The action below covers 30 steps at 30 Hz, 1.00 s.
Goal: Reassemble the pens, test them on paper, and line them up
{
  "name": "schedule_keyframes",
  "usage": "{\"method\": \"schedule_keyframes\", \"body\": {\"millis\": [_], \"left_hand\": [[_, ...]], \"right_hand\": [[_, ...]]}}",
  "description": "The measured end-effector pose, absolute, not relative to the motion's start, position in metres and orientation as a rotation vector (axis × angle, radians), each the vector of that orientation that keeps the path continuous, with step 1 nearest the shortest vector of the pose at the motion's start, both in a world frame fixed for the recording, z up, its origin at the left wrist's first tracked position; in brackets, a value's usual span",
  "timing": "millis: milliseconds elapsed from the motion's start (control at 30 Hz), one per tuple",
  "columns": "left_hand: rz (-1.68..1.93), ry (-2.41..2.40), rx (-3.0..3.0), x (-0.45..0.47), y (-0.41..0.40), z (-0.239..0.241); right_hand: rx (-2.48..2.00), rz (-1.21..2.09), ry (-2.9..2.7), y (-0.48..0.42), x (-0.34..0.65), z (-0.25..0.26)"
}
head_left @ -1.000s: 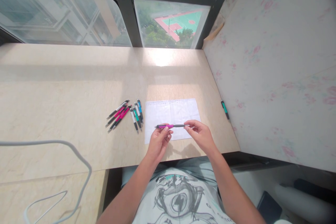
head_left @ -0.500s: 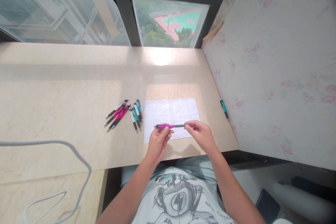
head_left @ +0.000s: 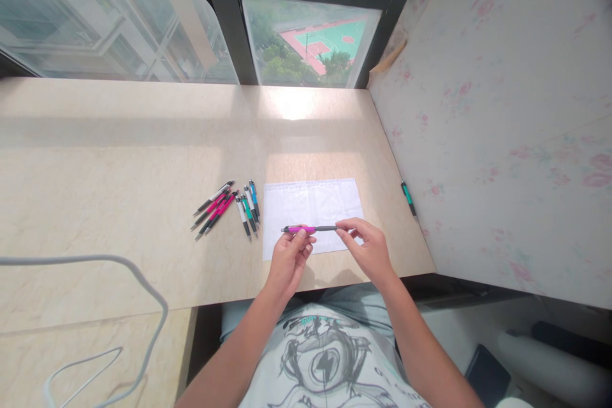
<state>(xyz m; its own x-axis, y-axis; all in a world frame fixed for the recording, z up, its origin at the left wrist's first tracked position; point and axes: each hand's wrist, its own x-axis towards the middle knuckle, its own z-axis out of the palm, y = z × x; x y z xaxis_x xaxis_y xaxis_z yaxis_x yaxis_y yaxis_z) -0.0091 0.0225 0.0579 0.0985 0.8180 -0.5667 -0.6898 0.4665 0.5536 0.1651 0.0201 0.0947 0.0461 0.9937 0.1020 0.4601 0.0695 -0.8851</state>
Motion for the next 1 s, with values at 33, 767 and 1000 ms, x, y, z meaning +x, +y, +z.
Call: {"method": "schedule_keyframes", "body": {"millis": [33, 767, 1000], "left_hand": [[1.123, 0.96, 0.169, -0.0092, 0.0226, 0.0582], [1.127, 1.012, 0.285, -0.0084, 0.0223, 0.0664], [1.119, 1.018, 0.321, -0.0113, 0.0211, 0.0626]], "right_hand": [[-1.505, 0.826, -1.537, 0.0201, 0.1657, 0.0948], [-1.534, 0.935, -1.657, 0.0214, 0.1691, 0.0911], [-1.531, 1.014, -1.725, 0.0221, 0.1717, 0.0907]]}}
